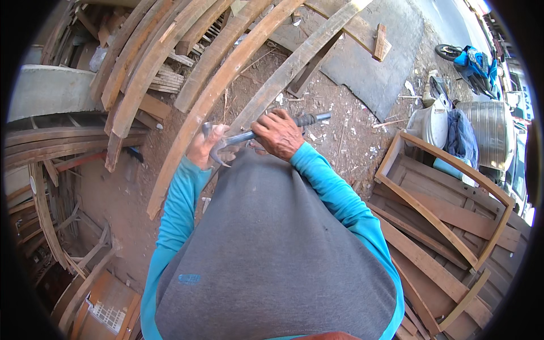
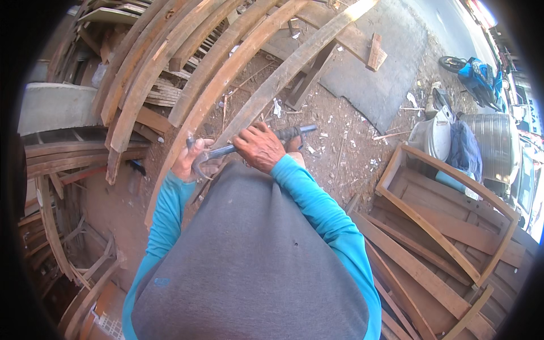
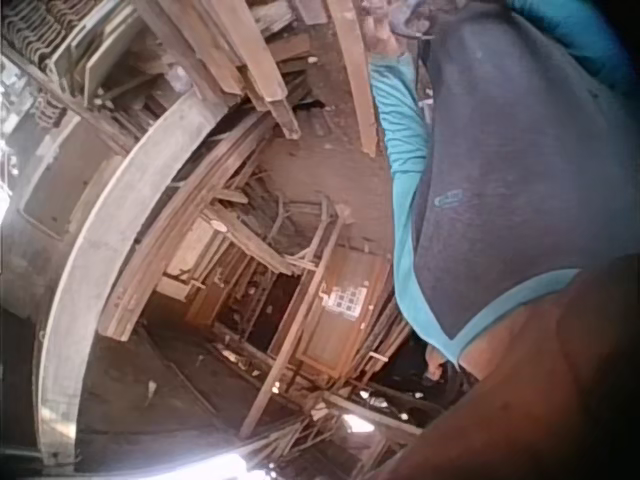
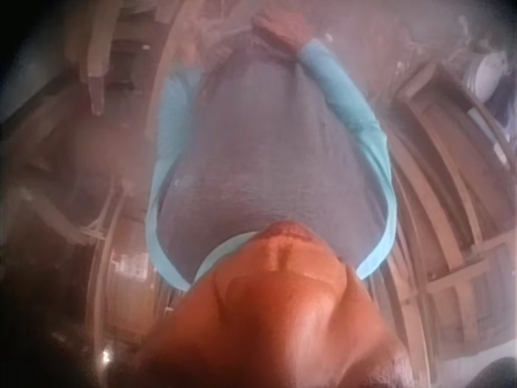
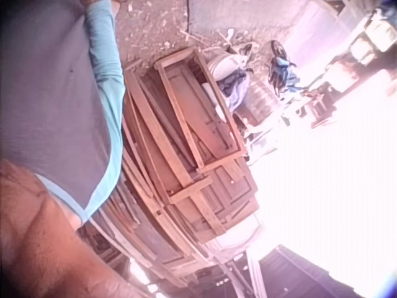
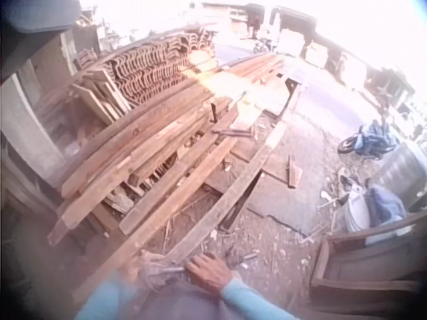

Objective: The person removes nails from long wooden beams using a hammer and a pair of pincers. The person uses the claw of a hammer to pry some nails and then switches to pincers to pull remaining nails from the wood by hand.

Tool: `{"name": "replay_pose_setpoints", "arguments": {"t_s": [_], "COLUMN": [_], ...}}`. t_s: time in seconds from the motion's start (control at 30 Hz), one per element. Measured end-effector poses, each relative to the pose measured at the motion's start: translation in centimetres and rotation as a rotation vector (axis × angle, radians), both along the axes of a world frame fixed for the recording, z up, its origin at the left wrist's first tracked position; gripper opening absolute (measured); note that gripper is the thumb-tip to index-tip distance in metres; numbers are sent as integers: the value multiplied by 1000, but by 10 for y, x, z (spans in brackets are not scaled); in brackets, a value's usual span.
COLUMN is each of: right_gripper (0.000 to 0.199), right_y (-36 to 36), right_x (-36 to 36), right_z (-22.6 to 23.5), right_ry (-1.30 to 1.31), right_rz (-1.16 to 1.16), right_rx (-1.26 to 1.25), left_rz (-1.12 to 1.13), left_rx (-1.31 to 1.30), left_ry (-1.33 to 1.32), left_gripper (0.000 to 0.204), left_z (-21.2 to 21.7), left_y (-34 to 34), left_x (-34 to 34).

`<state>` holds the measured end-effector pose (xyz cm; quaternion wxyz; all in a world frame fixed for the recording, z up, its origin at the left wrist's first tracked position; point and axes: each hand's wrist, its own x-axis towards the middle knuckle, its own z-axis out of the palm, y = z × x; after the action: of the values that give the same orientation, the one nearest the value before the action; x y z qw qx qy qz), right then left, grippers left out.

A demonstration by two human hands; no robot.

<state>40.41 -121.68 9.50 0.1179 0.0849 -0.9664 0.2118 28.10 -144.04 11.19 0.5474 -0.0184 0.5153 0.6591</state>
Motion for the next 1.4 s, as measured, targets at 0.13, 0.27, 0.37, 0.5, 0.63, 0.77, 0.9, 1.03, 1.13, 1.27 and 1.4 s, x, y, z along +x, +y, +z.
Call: {"name": "replay_pose_setpoints", "arguments": {"t_s": [0.13, 0.27, 0.37, 0.5, 0.63, 0.77, 0.9, 1.03, 1.13, 1.27, 1.4], "right_gripper": [9, 10, 10, 11, 38, 55, 58, 49, 34, 27, 27], "right_y": [-10, -22, -25, -10, 2, -10, -33, -62, -68, -58, -53], "right_x": [-29, -45, -49, -49, -38, 11, 41, 36, 39, 48, 55], "right_z": [-17, -37, -44, -49, -40, -21, -32, -47, -49, -44, -46], "right_ry": [-7, -49, -47, -118, -127, -129, -449, -626, -494, -465, -522], "right_rz": [94, 231, 274, 243, 78, -294, -675, -814, -914, -993, -1004], "right_rx": [34, 0, -17, 19, -8, -305, -829, -1269, -1622, -1807, -1790], "left_rz": [170, 475, 508, 515, 490, 361, 83, 19, -403, -244, -224], "left_rx": [-189, -175, -171, -146, -130, -117, 104, 55, -178, -493, -809], "left_ry": [205, 120, 106, 61, 60, 157, 248, 302, 597, 1274, 1528], "left_gripper": [45, 39, 38, 38, 36, 46, 52, 49, 50, 70, 80], "left_z": [-48, -45, -61, -83, -86, -83, -71, -91, -53, -40, -69], "left_y": [-38, -41, -42, -27, -13, -14, -7, -16, -19, -22, 7], "left_x": [28, 53, 61, 62, 73, 100, 108, 138, 120, 75, 40]}}
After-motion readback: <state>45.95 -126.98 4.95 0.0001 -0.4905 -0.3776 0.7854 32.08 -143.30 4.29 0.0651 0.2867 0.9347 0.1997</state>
